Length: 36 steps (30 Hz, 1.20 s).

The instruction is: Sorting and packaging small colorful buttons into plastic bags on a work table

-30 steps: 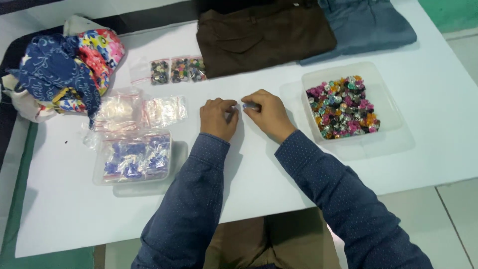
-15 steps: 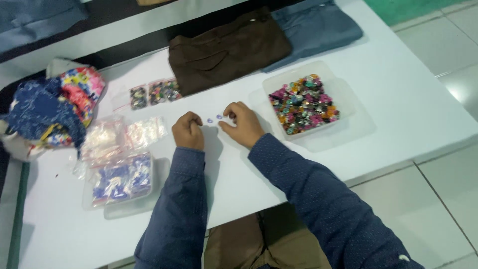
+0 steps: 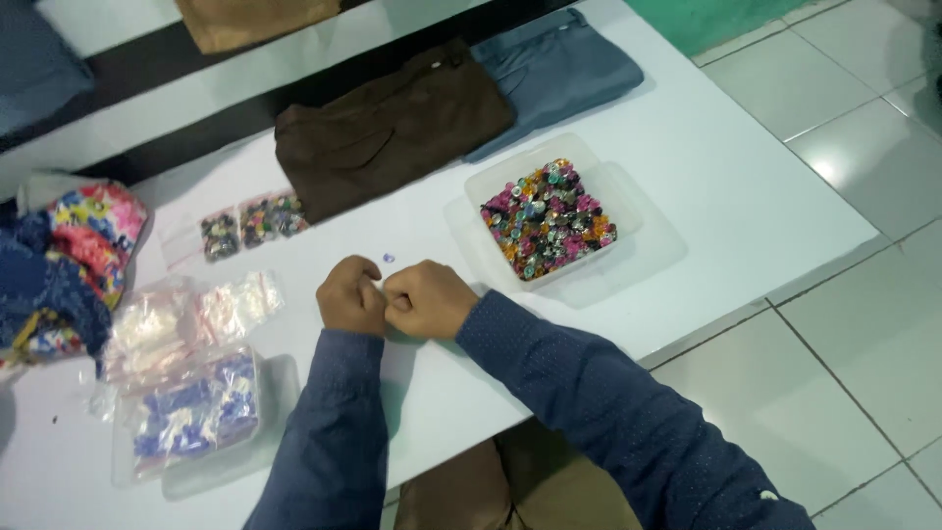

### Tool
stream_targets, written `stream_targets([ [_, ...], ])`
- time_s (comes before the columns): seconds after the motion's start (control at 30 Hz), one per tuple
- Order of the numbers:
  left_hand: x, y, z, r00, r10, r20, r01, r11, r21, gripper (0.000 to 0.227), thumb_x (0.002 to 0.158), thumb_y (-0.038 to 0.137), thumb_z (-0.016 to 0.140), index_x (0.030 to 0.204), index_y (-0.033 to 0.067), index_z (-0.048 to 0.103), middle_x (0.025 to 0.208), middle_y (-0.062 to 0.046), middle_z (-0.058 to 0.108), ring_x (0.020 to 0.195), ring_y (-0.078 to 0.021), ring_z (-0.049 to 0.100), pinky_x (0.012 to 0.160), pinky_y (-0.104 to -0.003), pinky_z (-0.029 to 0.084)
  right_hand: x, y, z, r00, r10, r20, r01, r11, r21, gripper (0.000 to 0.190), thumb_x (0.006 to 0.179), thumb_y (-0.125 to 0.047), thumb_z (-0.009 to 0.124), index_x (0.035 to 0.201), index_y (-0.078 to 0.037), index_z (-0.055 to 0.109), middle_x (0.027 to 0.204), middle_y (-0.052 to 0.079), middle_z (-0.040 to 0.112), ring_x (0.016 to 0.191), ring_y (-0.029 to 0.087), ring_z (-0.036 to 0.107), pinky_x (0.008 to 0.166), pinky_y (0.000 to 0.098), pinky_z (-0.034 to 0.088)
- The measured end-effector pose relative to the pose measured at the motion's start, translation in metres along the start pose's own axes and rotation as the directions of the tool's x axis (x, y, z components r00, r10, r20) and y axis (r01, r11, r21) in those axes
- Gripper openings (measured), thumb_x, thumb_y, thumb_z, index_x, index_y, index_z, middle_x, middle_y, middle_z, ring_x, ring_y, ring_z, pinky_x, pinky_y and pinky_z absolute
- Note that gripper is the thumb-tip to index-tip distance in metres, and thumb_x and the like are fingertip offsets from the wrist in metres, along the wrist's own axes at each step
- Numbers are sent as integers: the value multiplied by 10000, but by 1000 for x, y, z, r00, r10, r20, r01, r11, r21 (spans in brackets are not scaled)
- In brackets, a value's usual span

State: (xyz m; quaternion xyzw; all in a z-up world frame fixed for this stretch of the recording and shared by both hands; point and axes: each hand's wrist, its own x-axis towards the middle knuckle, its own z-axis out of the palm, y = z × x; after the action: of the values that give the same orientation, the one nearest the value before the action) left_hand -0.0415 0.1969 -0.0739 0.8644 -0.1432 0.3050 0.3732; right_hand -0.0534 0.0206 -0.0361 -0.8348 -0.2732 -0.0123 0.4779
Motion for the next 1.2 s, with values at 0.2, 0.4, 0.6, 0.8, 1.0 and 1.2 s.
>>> stream_targets([
  [0.2, 18, 72, -10, 977, 148, -154, -164, 981, -101, 351, 867, -66, 412, 921, 121, 704, 733, -41, 578, 682, -248, 586, 662, -340, 519, -36, -76, -107, 976, -199, -92, 216, 937, 274, 118, 897, -195, 720, 849, -101, 667, 785, 100, 666, 794, 275, 672, 735, 394, 538],
  [0.4, 12, 110, 33, 868, 493, 56, -488, 869, -83, 319, 857, 166, 633, 1157, 66, 663, 1121, -160, 608, 1054, -371, 599, 909, -482, 496, -26, -37, -216, 877, 475, -68, -476, 845, -244, 259, 959, -58, 576, 1123, 62, 737, 907, 262, 750, 660, 299, 723, 639, 378, 574],
  [0.6, 80, 167, 53, 894, 289, 342, -347, 930, 121, 186, 877, 40, 581, 973, 44, 741, 1063, -177, 721, 1181, -391, 586, 1037, -548, 419, -9, -3, -227, 799, 601, -11, -583, 770, -259, 283, 935, -73, 576, 1144, 11, 747, 928, 221, 771, 711, 263, 746, 670, 385, 574],
  [0.8, 75, 151, 114, 918, 23, 397, -137, 955, 262, 341, 874, 35, 559, 1160, 36, 742, 1308, -153, 654, 1344, -403, 413, 1099, -554, 292, 6, 26, -198, 848, 509, 147, -395, 792, -465, 479, 881, -140, 509, 1318, -81, 698, 1216, 215, 719, 1147, 428, 668, 979, 514, 531],
  [1.0, 71, 134, 112, 920, 34, 390, -79, 992, 100, 323, 875, -11, 516, 1064, 98, 754, 1186, -117, 700, 1349, -395, 446, 1118, -568, 272, -7, 22, -214, 773, 512, 376, -322, 826, -462, 512, 864, -67, 388, 1268, 23, 690, 1220, 328, 687, 1150, 536, 620, 1000, 610, 493],
  [1.2, 70, 125, 118, 879, -38, 475, 16, 999, 50, 301, 939, 71, 478, 1089, 121, 735, 1093, -71, 693, 1202, -319, 566, 1113, -511, 324, -24, -35, -240, 748, 596, 293, -363, 736, -571, 455, 917, -41, 408, 1223, -51, 746, 1182, 233, 737, 1137, 433, 682, 976, 520, 539],
])
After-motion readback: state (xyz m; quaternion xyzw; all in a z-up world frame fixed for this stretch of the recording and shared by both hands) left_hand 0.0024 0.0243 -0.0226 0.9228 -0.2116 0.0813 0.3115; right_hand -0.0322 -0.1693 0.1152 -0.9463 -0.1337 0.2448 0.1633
